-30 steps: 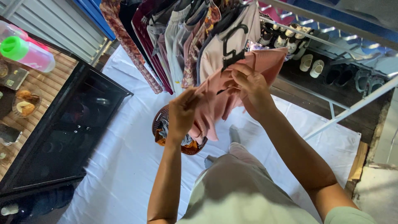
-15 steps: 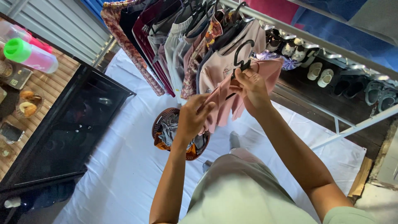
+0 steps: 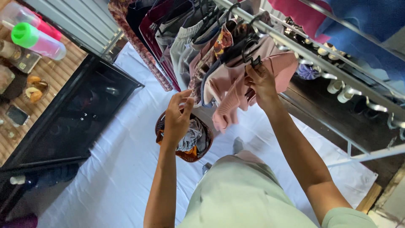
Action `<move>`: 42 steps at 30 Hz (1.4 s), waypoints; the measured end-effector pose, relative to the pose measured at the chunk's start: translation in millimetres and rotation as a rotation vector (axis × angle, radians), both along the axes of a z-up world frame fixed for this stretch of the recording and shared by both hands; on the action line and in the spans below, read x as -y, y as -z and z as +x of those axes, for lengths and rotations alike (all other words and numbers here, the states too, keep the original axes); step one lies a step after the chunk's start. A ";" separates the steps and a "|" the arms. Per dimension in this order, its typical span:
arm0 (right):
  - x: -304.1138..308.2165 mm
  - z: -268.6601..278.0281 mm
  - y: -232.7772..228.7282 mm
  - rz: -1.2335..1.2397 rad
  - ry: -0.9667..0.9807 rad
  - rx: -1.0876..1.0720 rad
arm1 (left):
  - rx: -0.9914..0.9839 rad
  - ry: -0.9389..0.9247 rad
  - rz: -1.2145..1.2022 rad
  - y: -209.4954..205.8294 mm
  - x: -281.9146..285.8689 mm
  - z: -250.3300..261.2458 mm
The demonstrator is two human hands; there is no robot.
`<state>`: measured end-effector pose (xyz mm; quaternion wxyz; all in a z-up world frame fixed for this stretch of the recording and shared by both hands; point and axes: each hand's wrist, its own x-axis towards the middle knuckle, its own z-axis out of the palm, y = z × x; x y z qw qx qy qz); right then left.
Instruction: The person takes clothes from a laundry basket, folds them, places them on hangers, and hangs them on a clothing rack. The person handles a light pink top and a gray top, repeating the folding and hanging process for each item.
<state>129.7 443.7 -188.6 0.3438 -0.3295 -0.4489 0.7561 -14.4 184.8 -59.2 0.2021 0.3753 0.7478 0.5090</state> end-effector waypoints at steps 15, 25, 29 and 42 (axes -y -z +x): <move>-68.3 -4.3 17.1 0.008 -0.091 0.137 | 0.054 -0.199 -0.057 14.0 -16.0 6.2; -95.5 8.1 72.4 0.073 -0.165 0.188 | -0.170 -0.288 -0.126 27.3 30.8 -23.6; -58.7 0.3 20.4 0.059 -0.017 0.269 | -0.125 -0.383 -0.148 -0.2 56.5 -33.1; 133.2 -70.1 86.1 0.515 -0.315 0.381 | -0.064 -0.499 -0.213 140.7 174.0 -62.9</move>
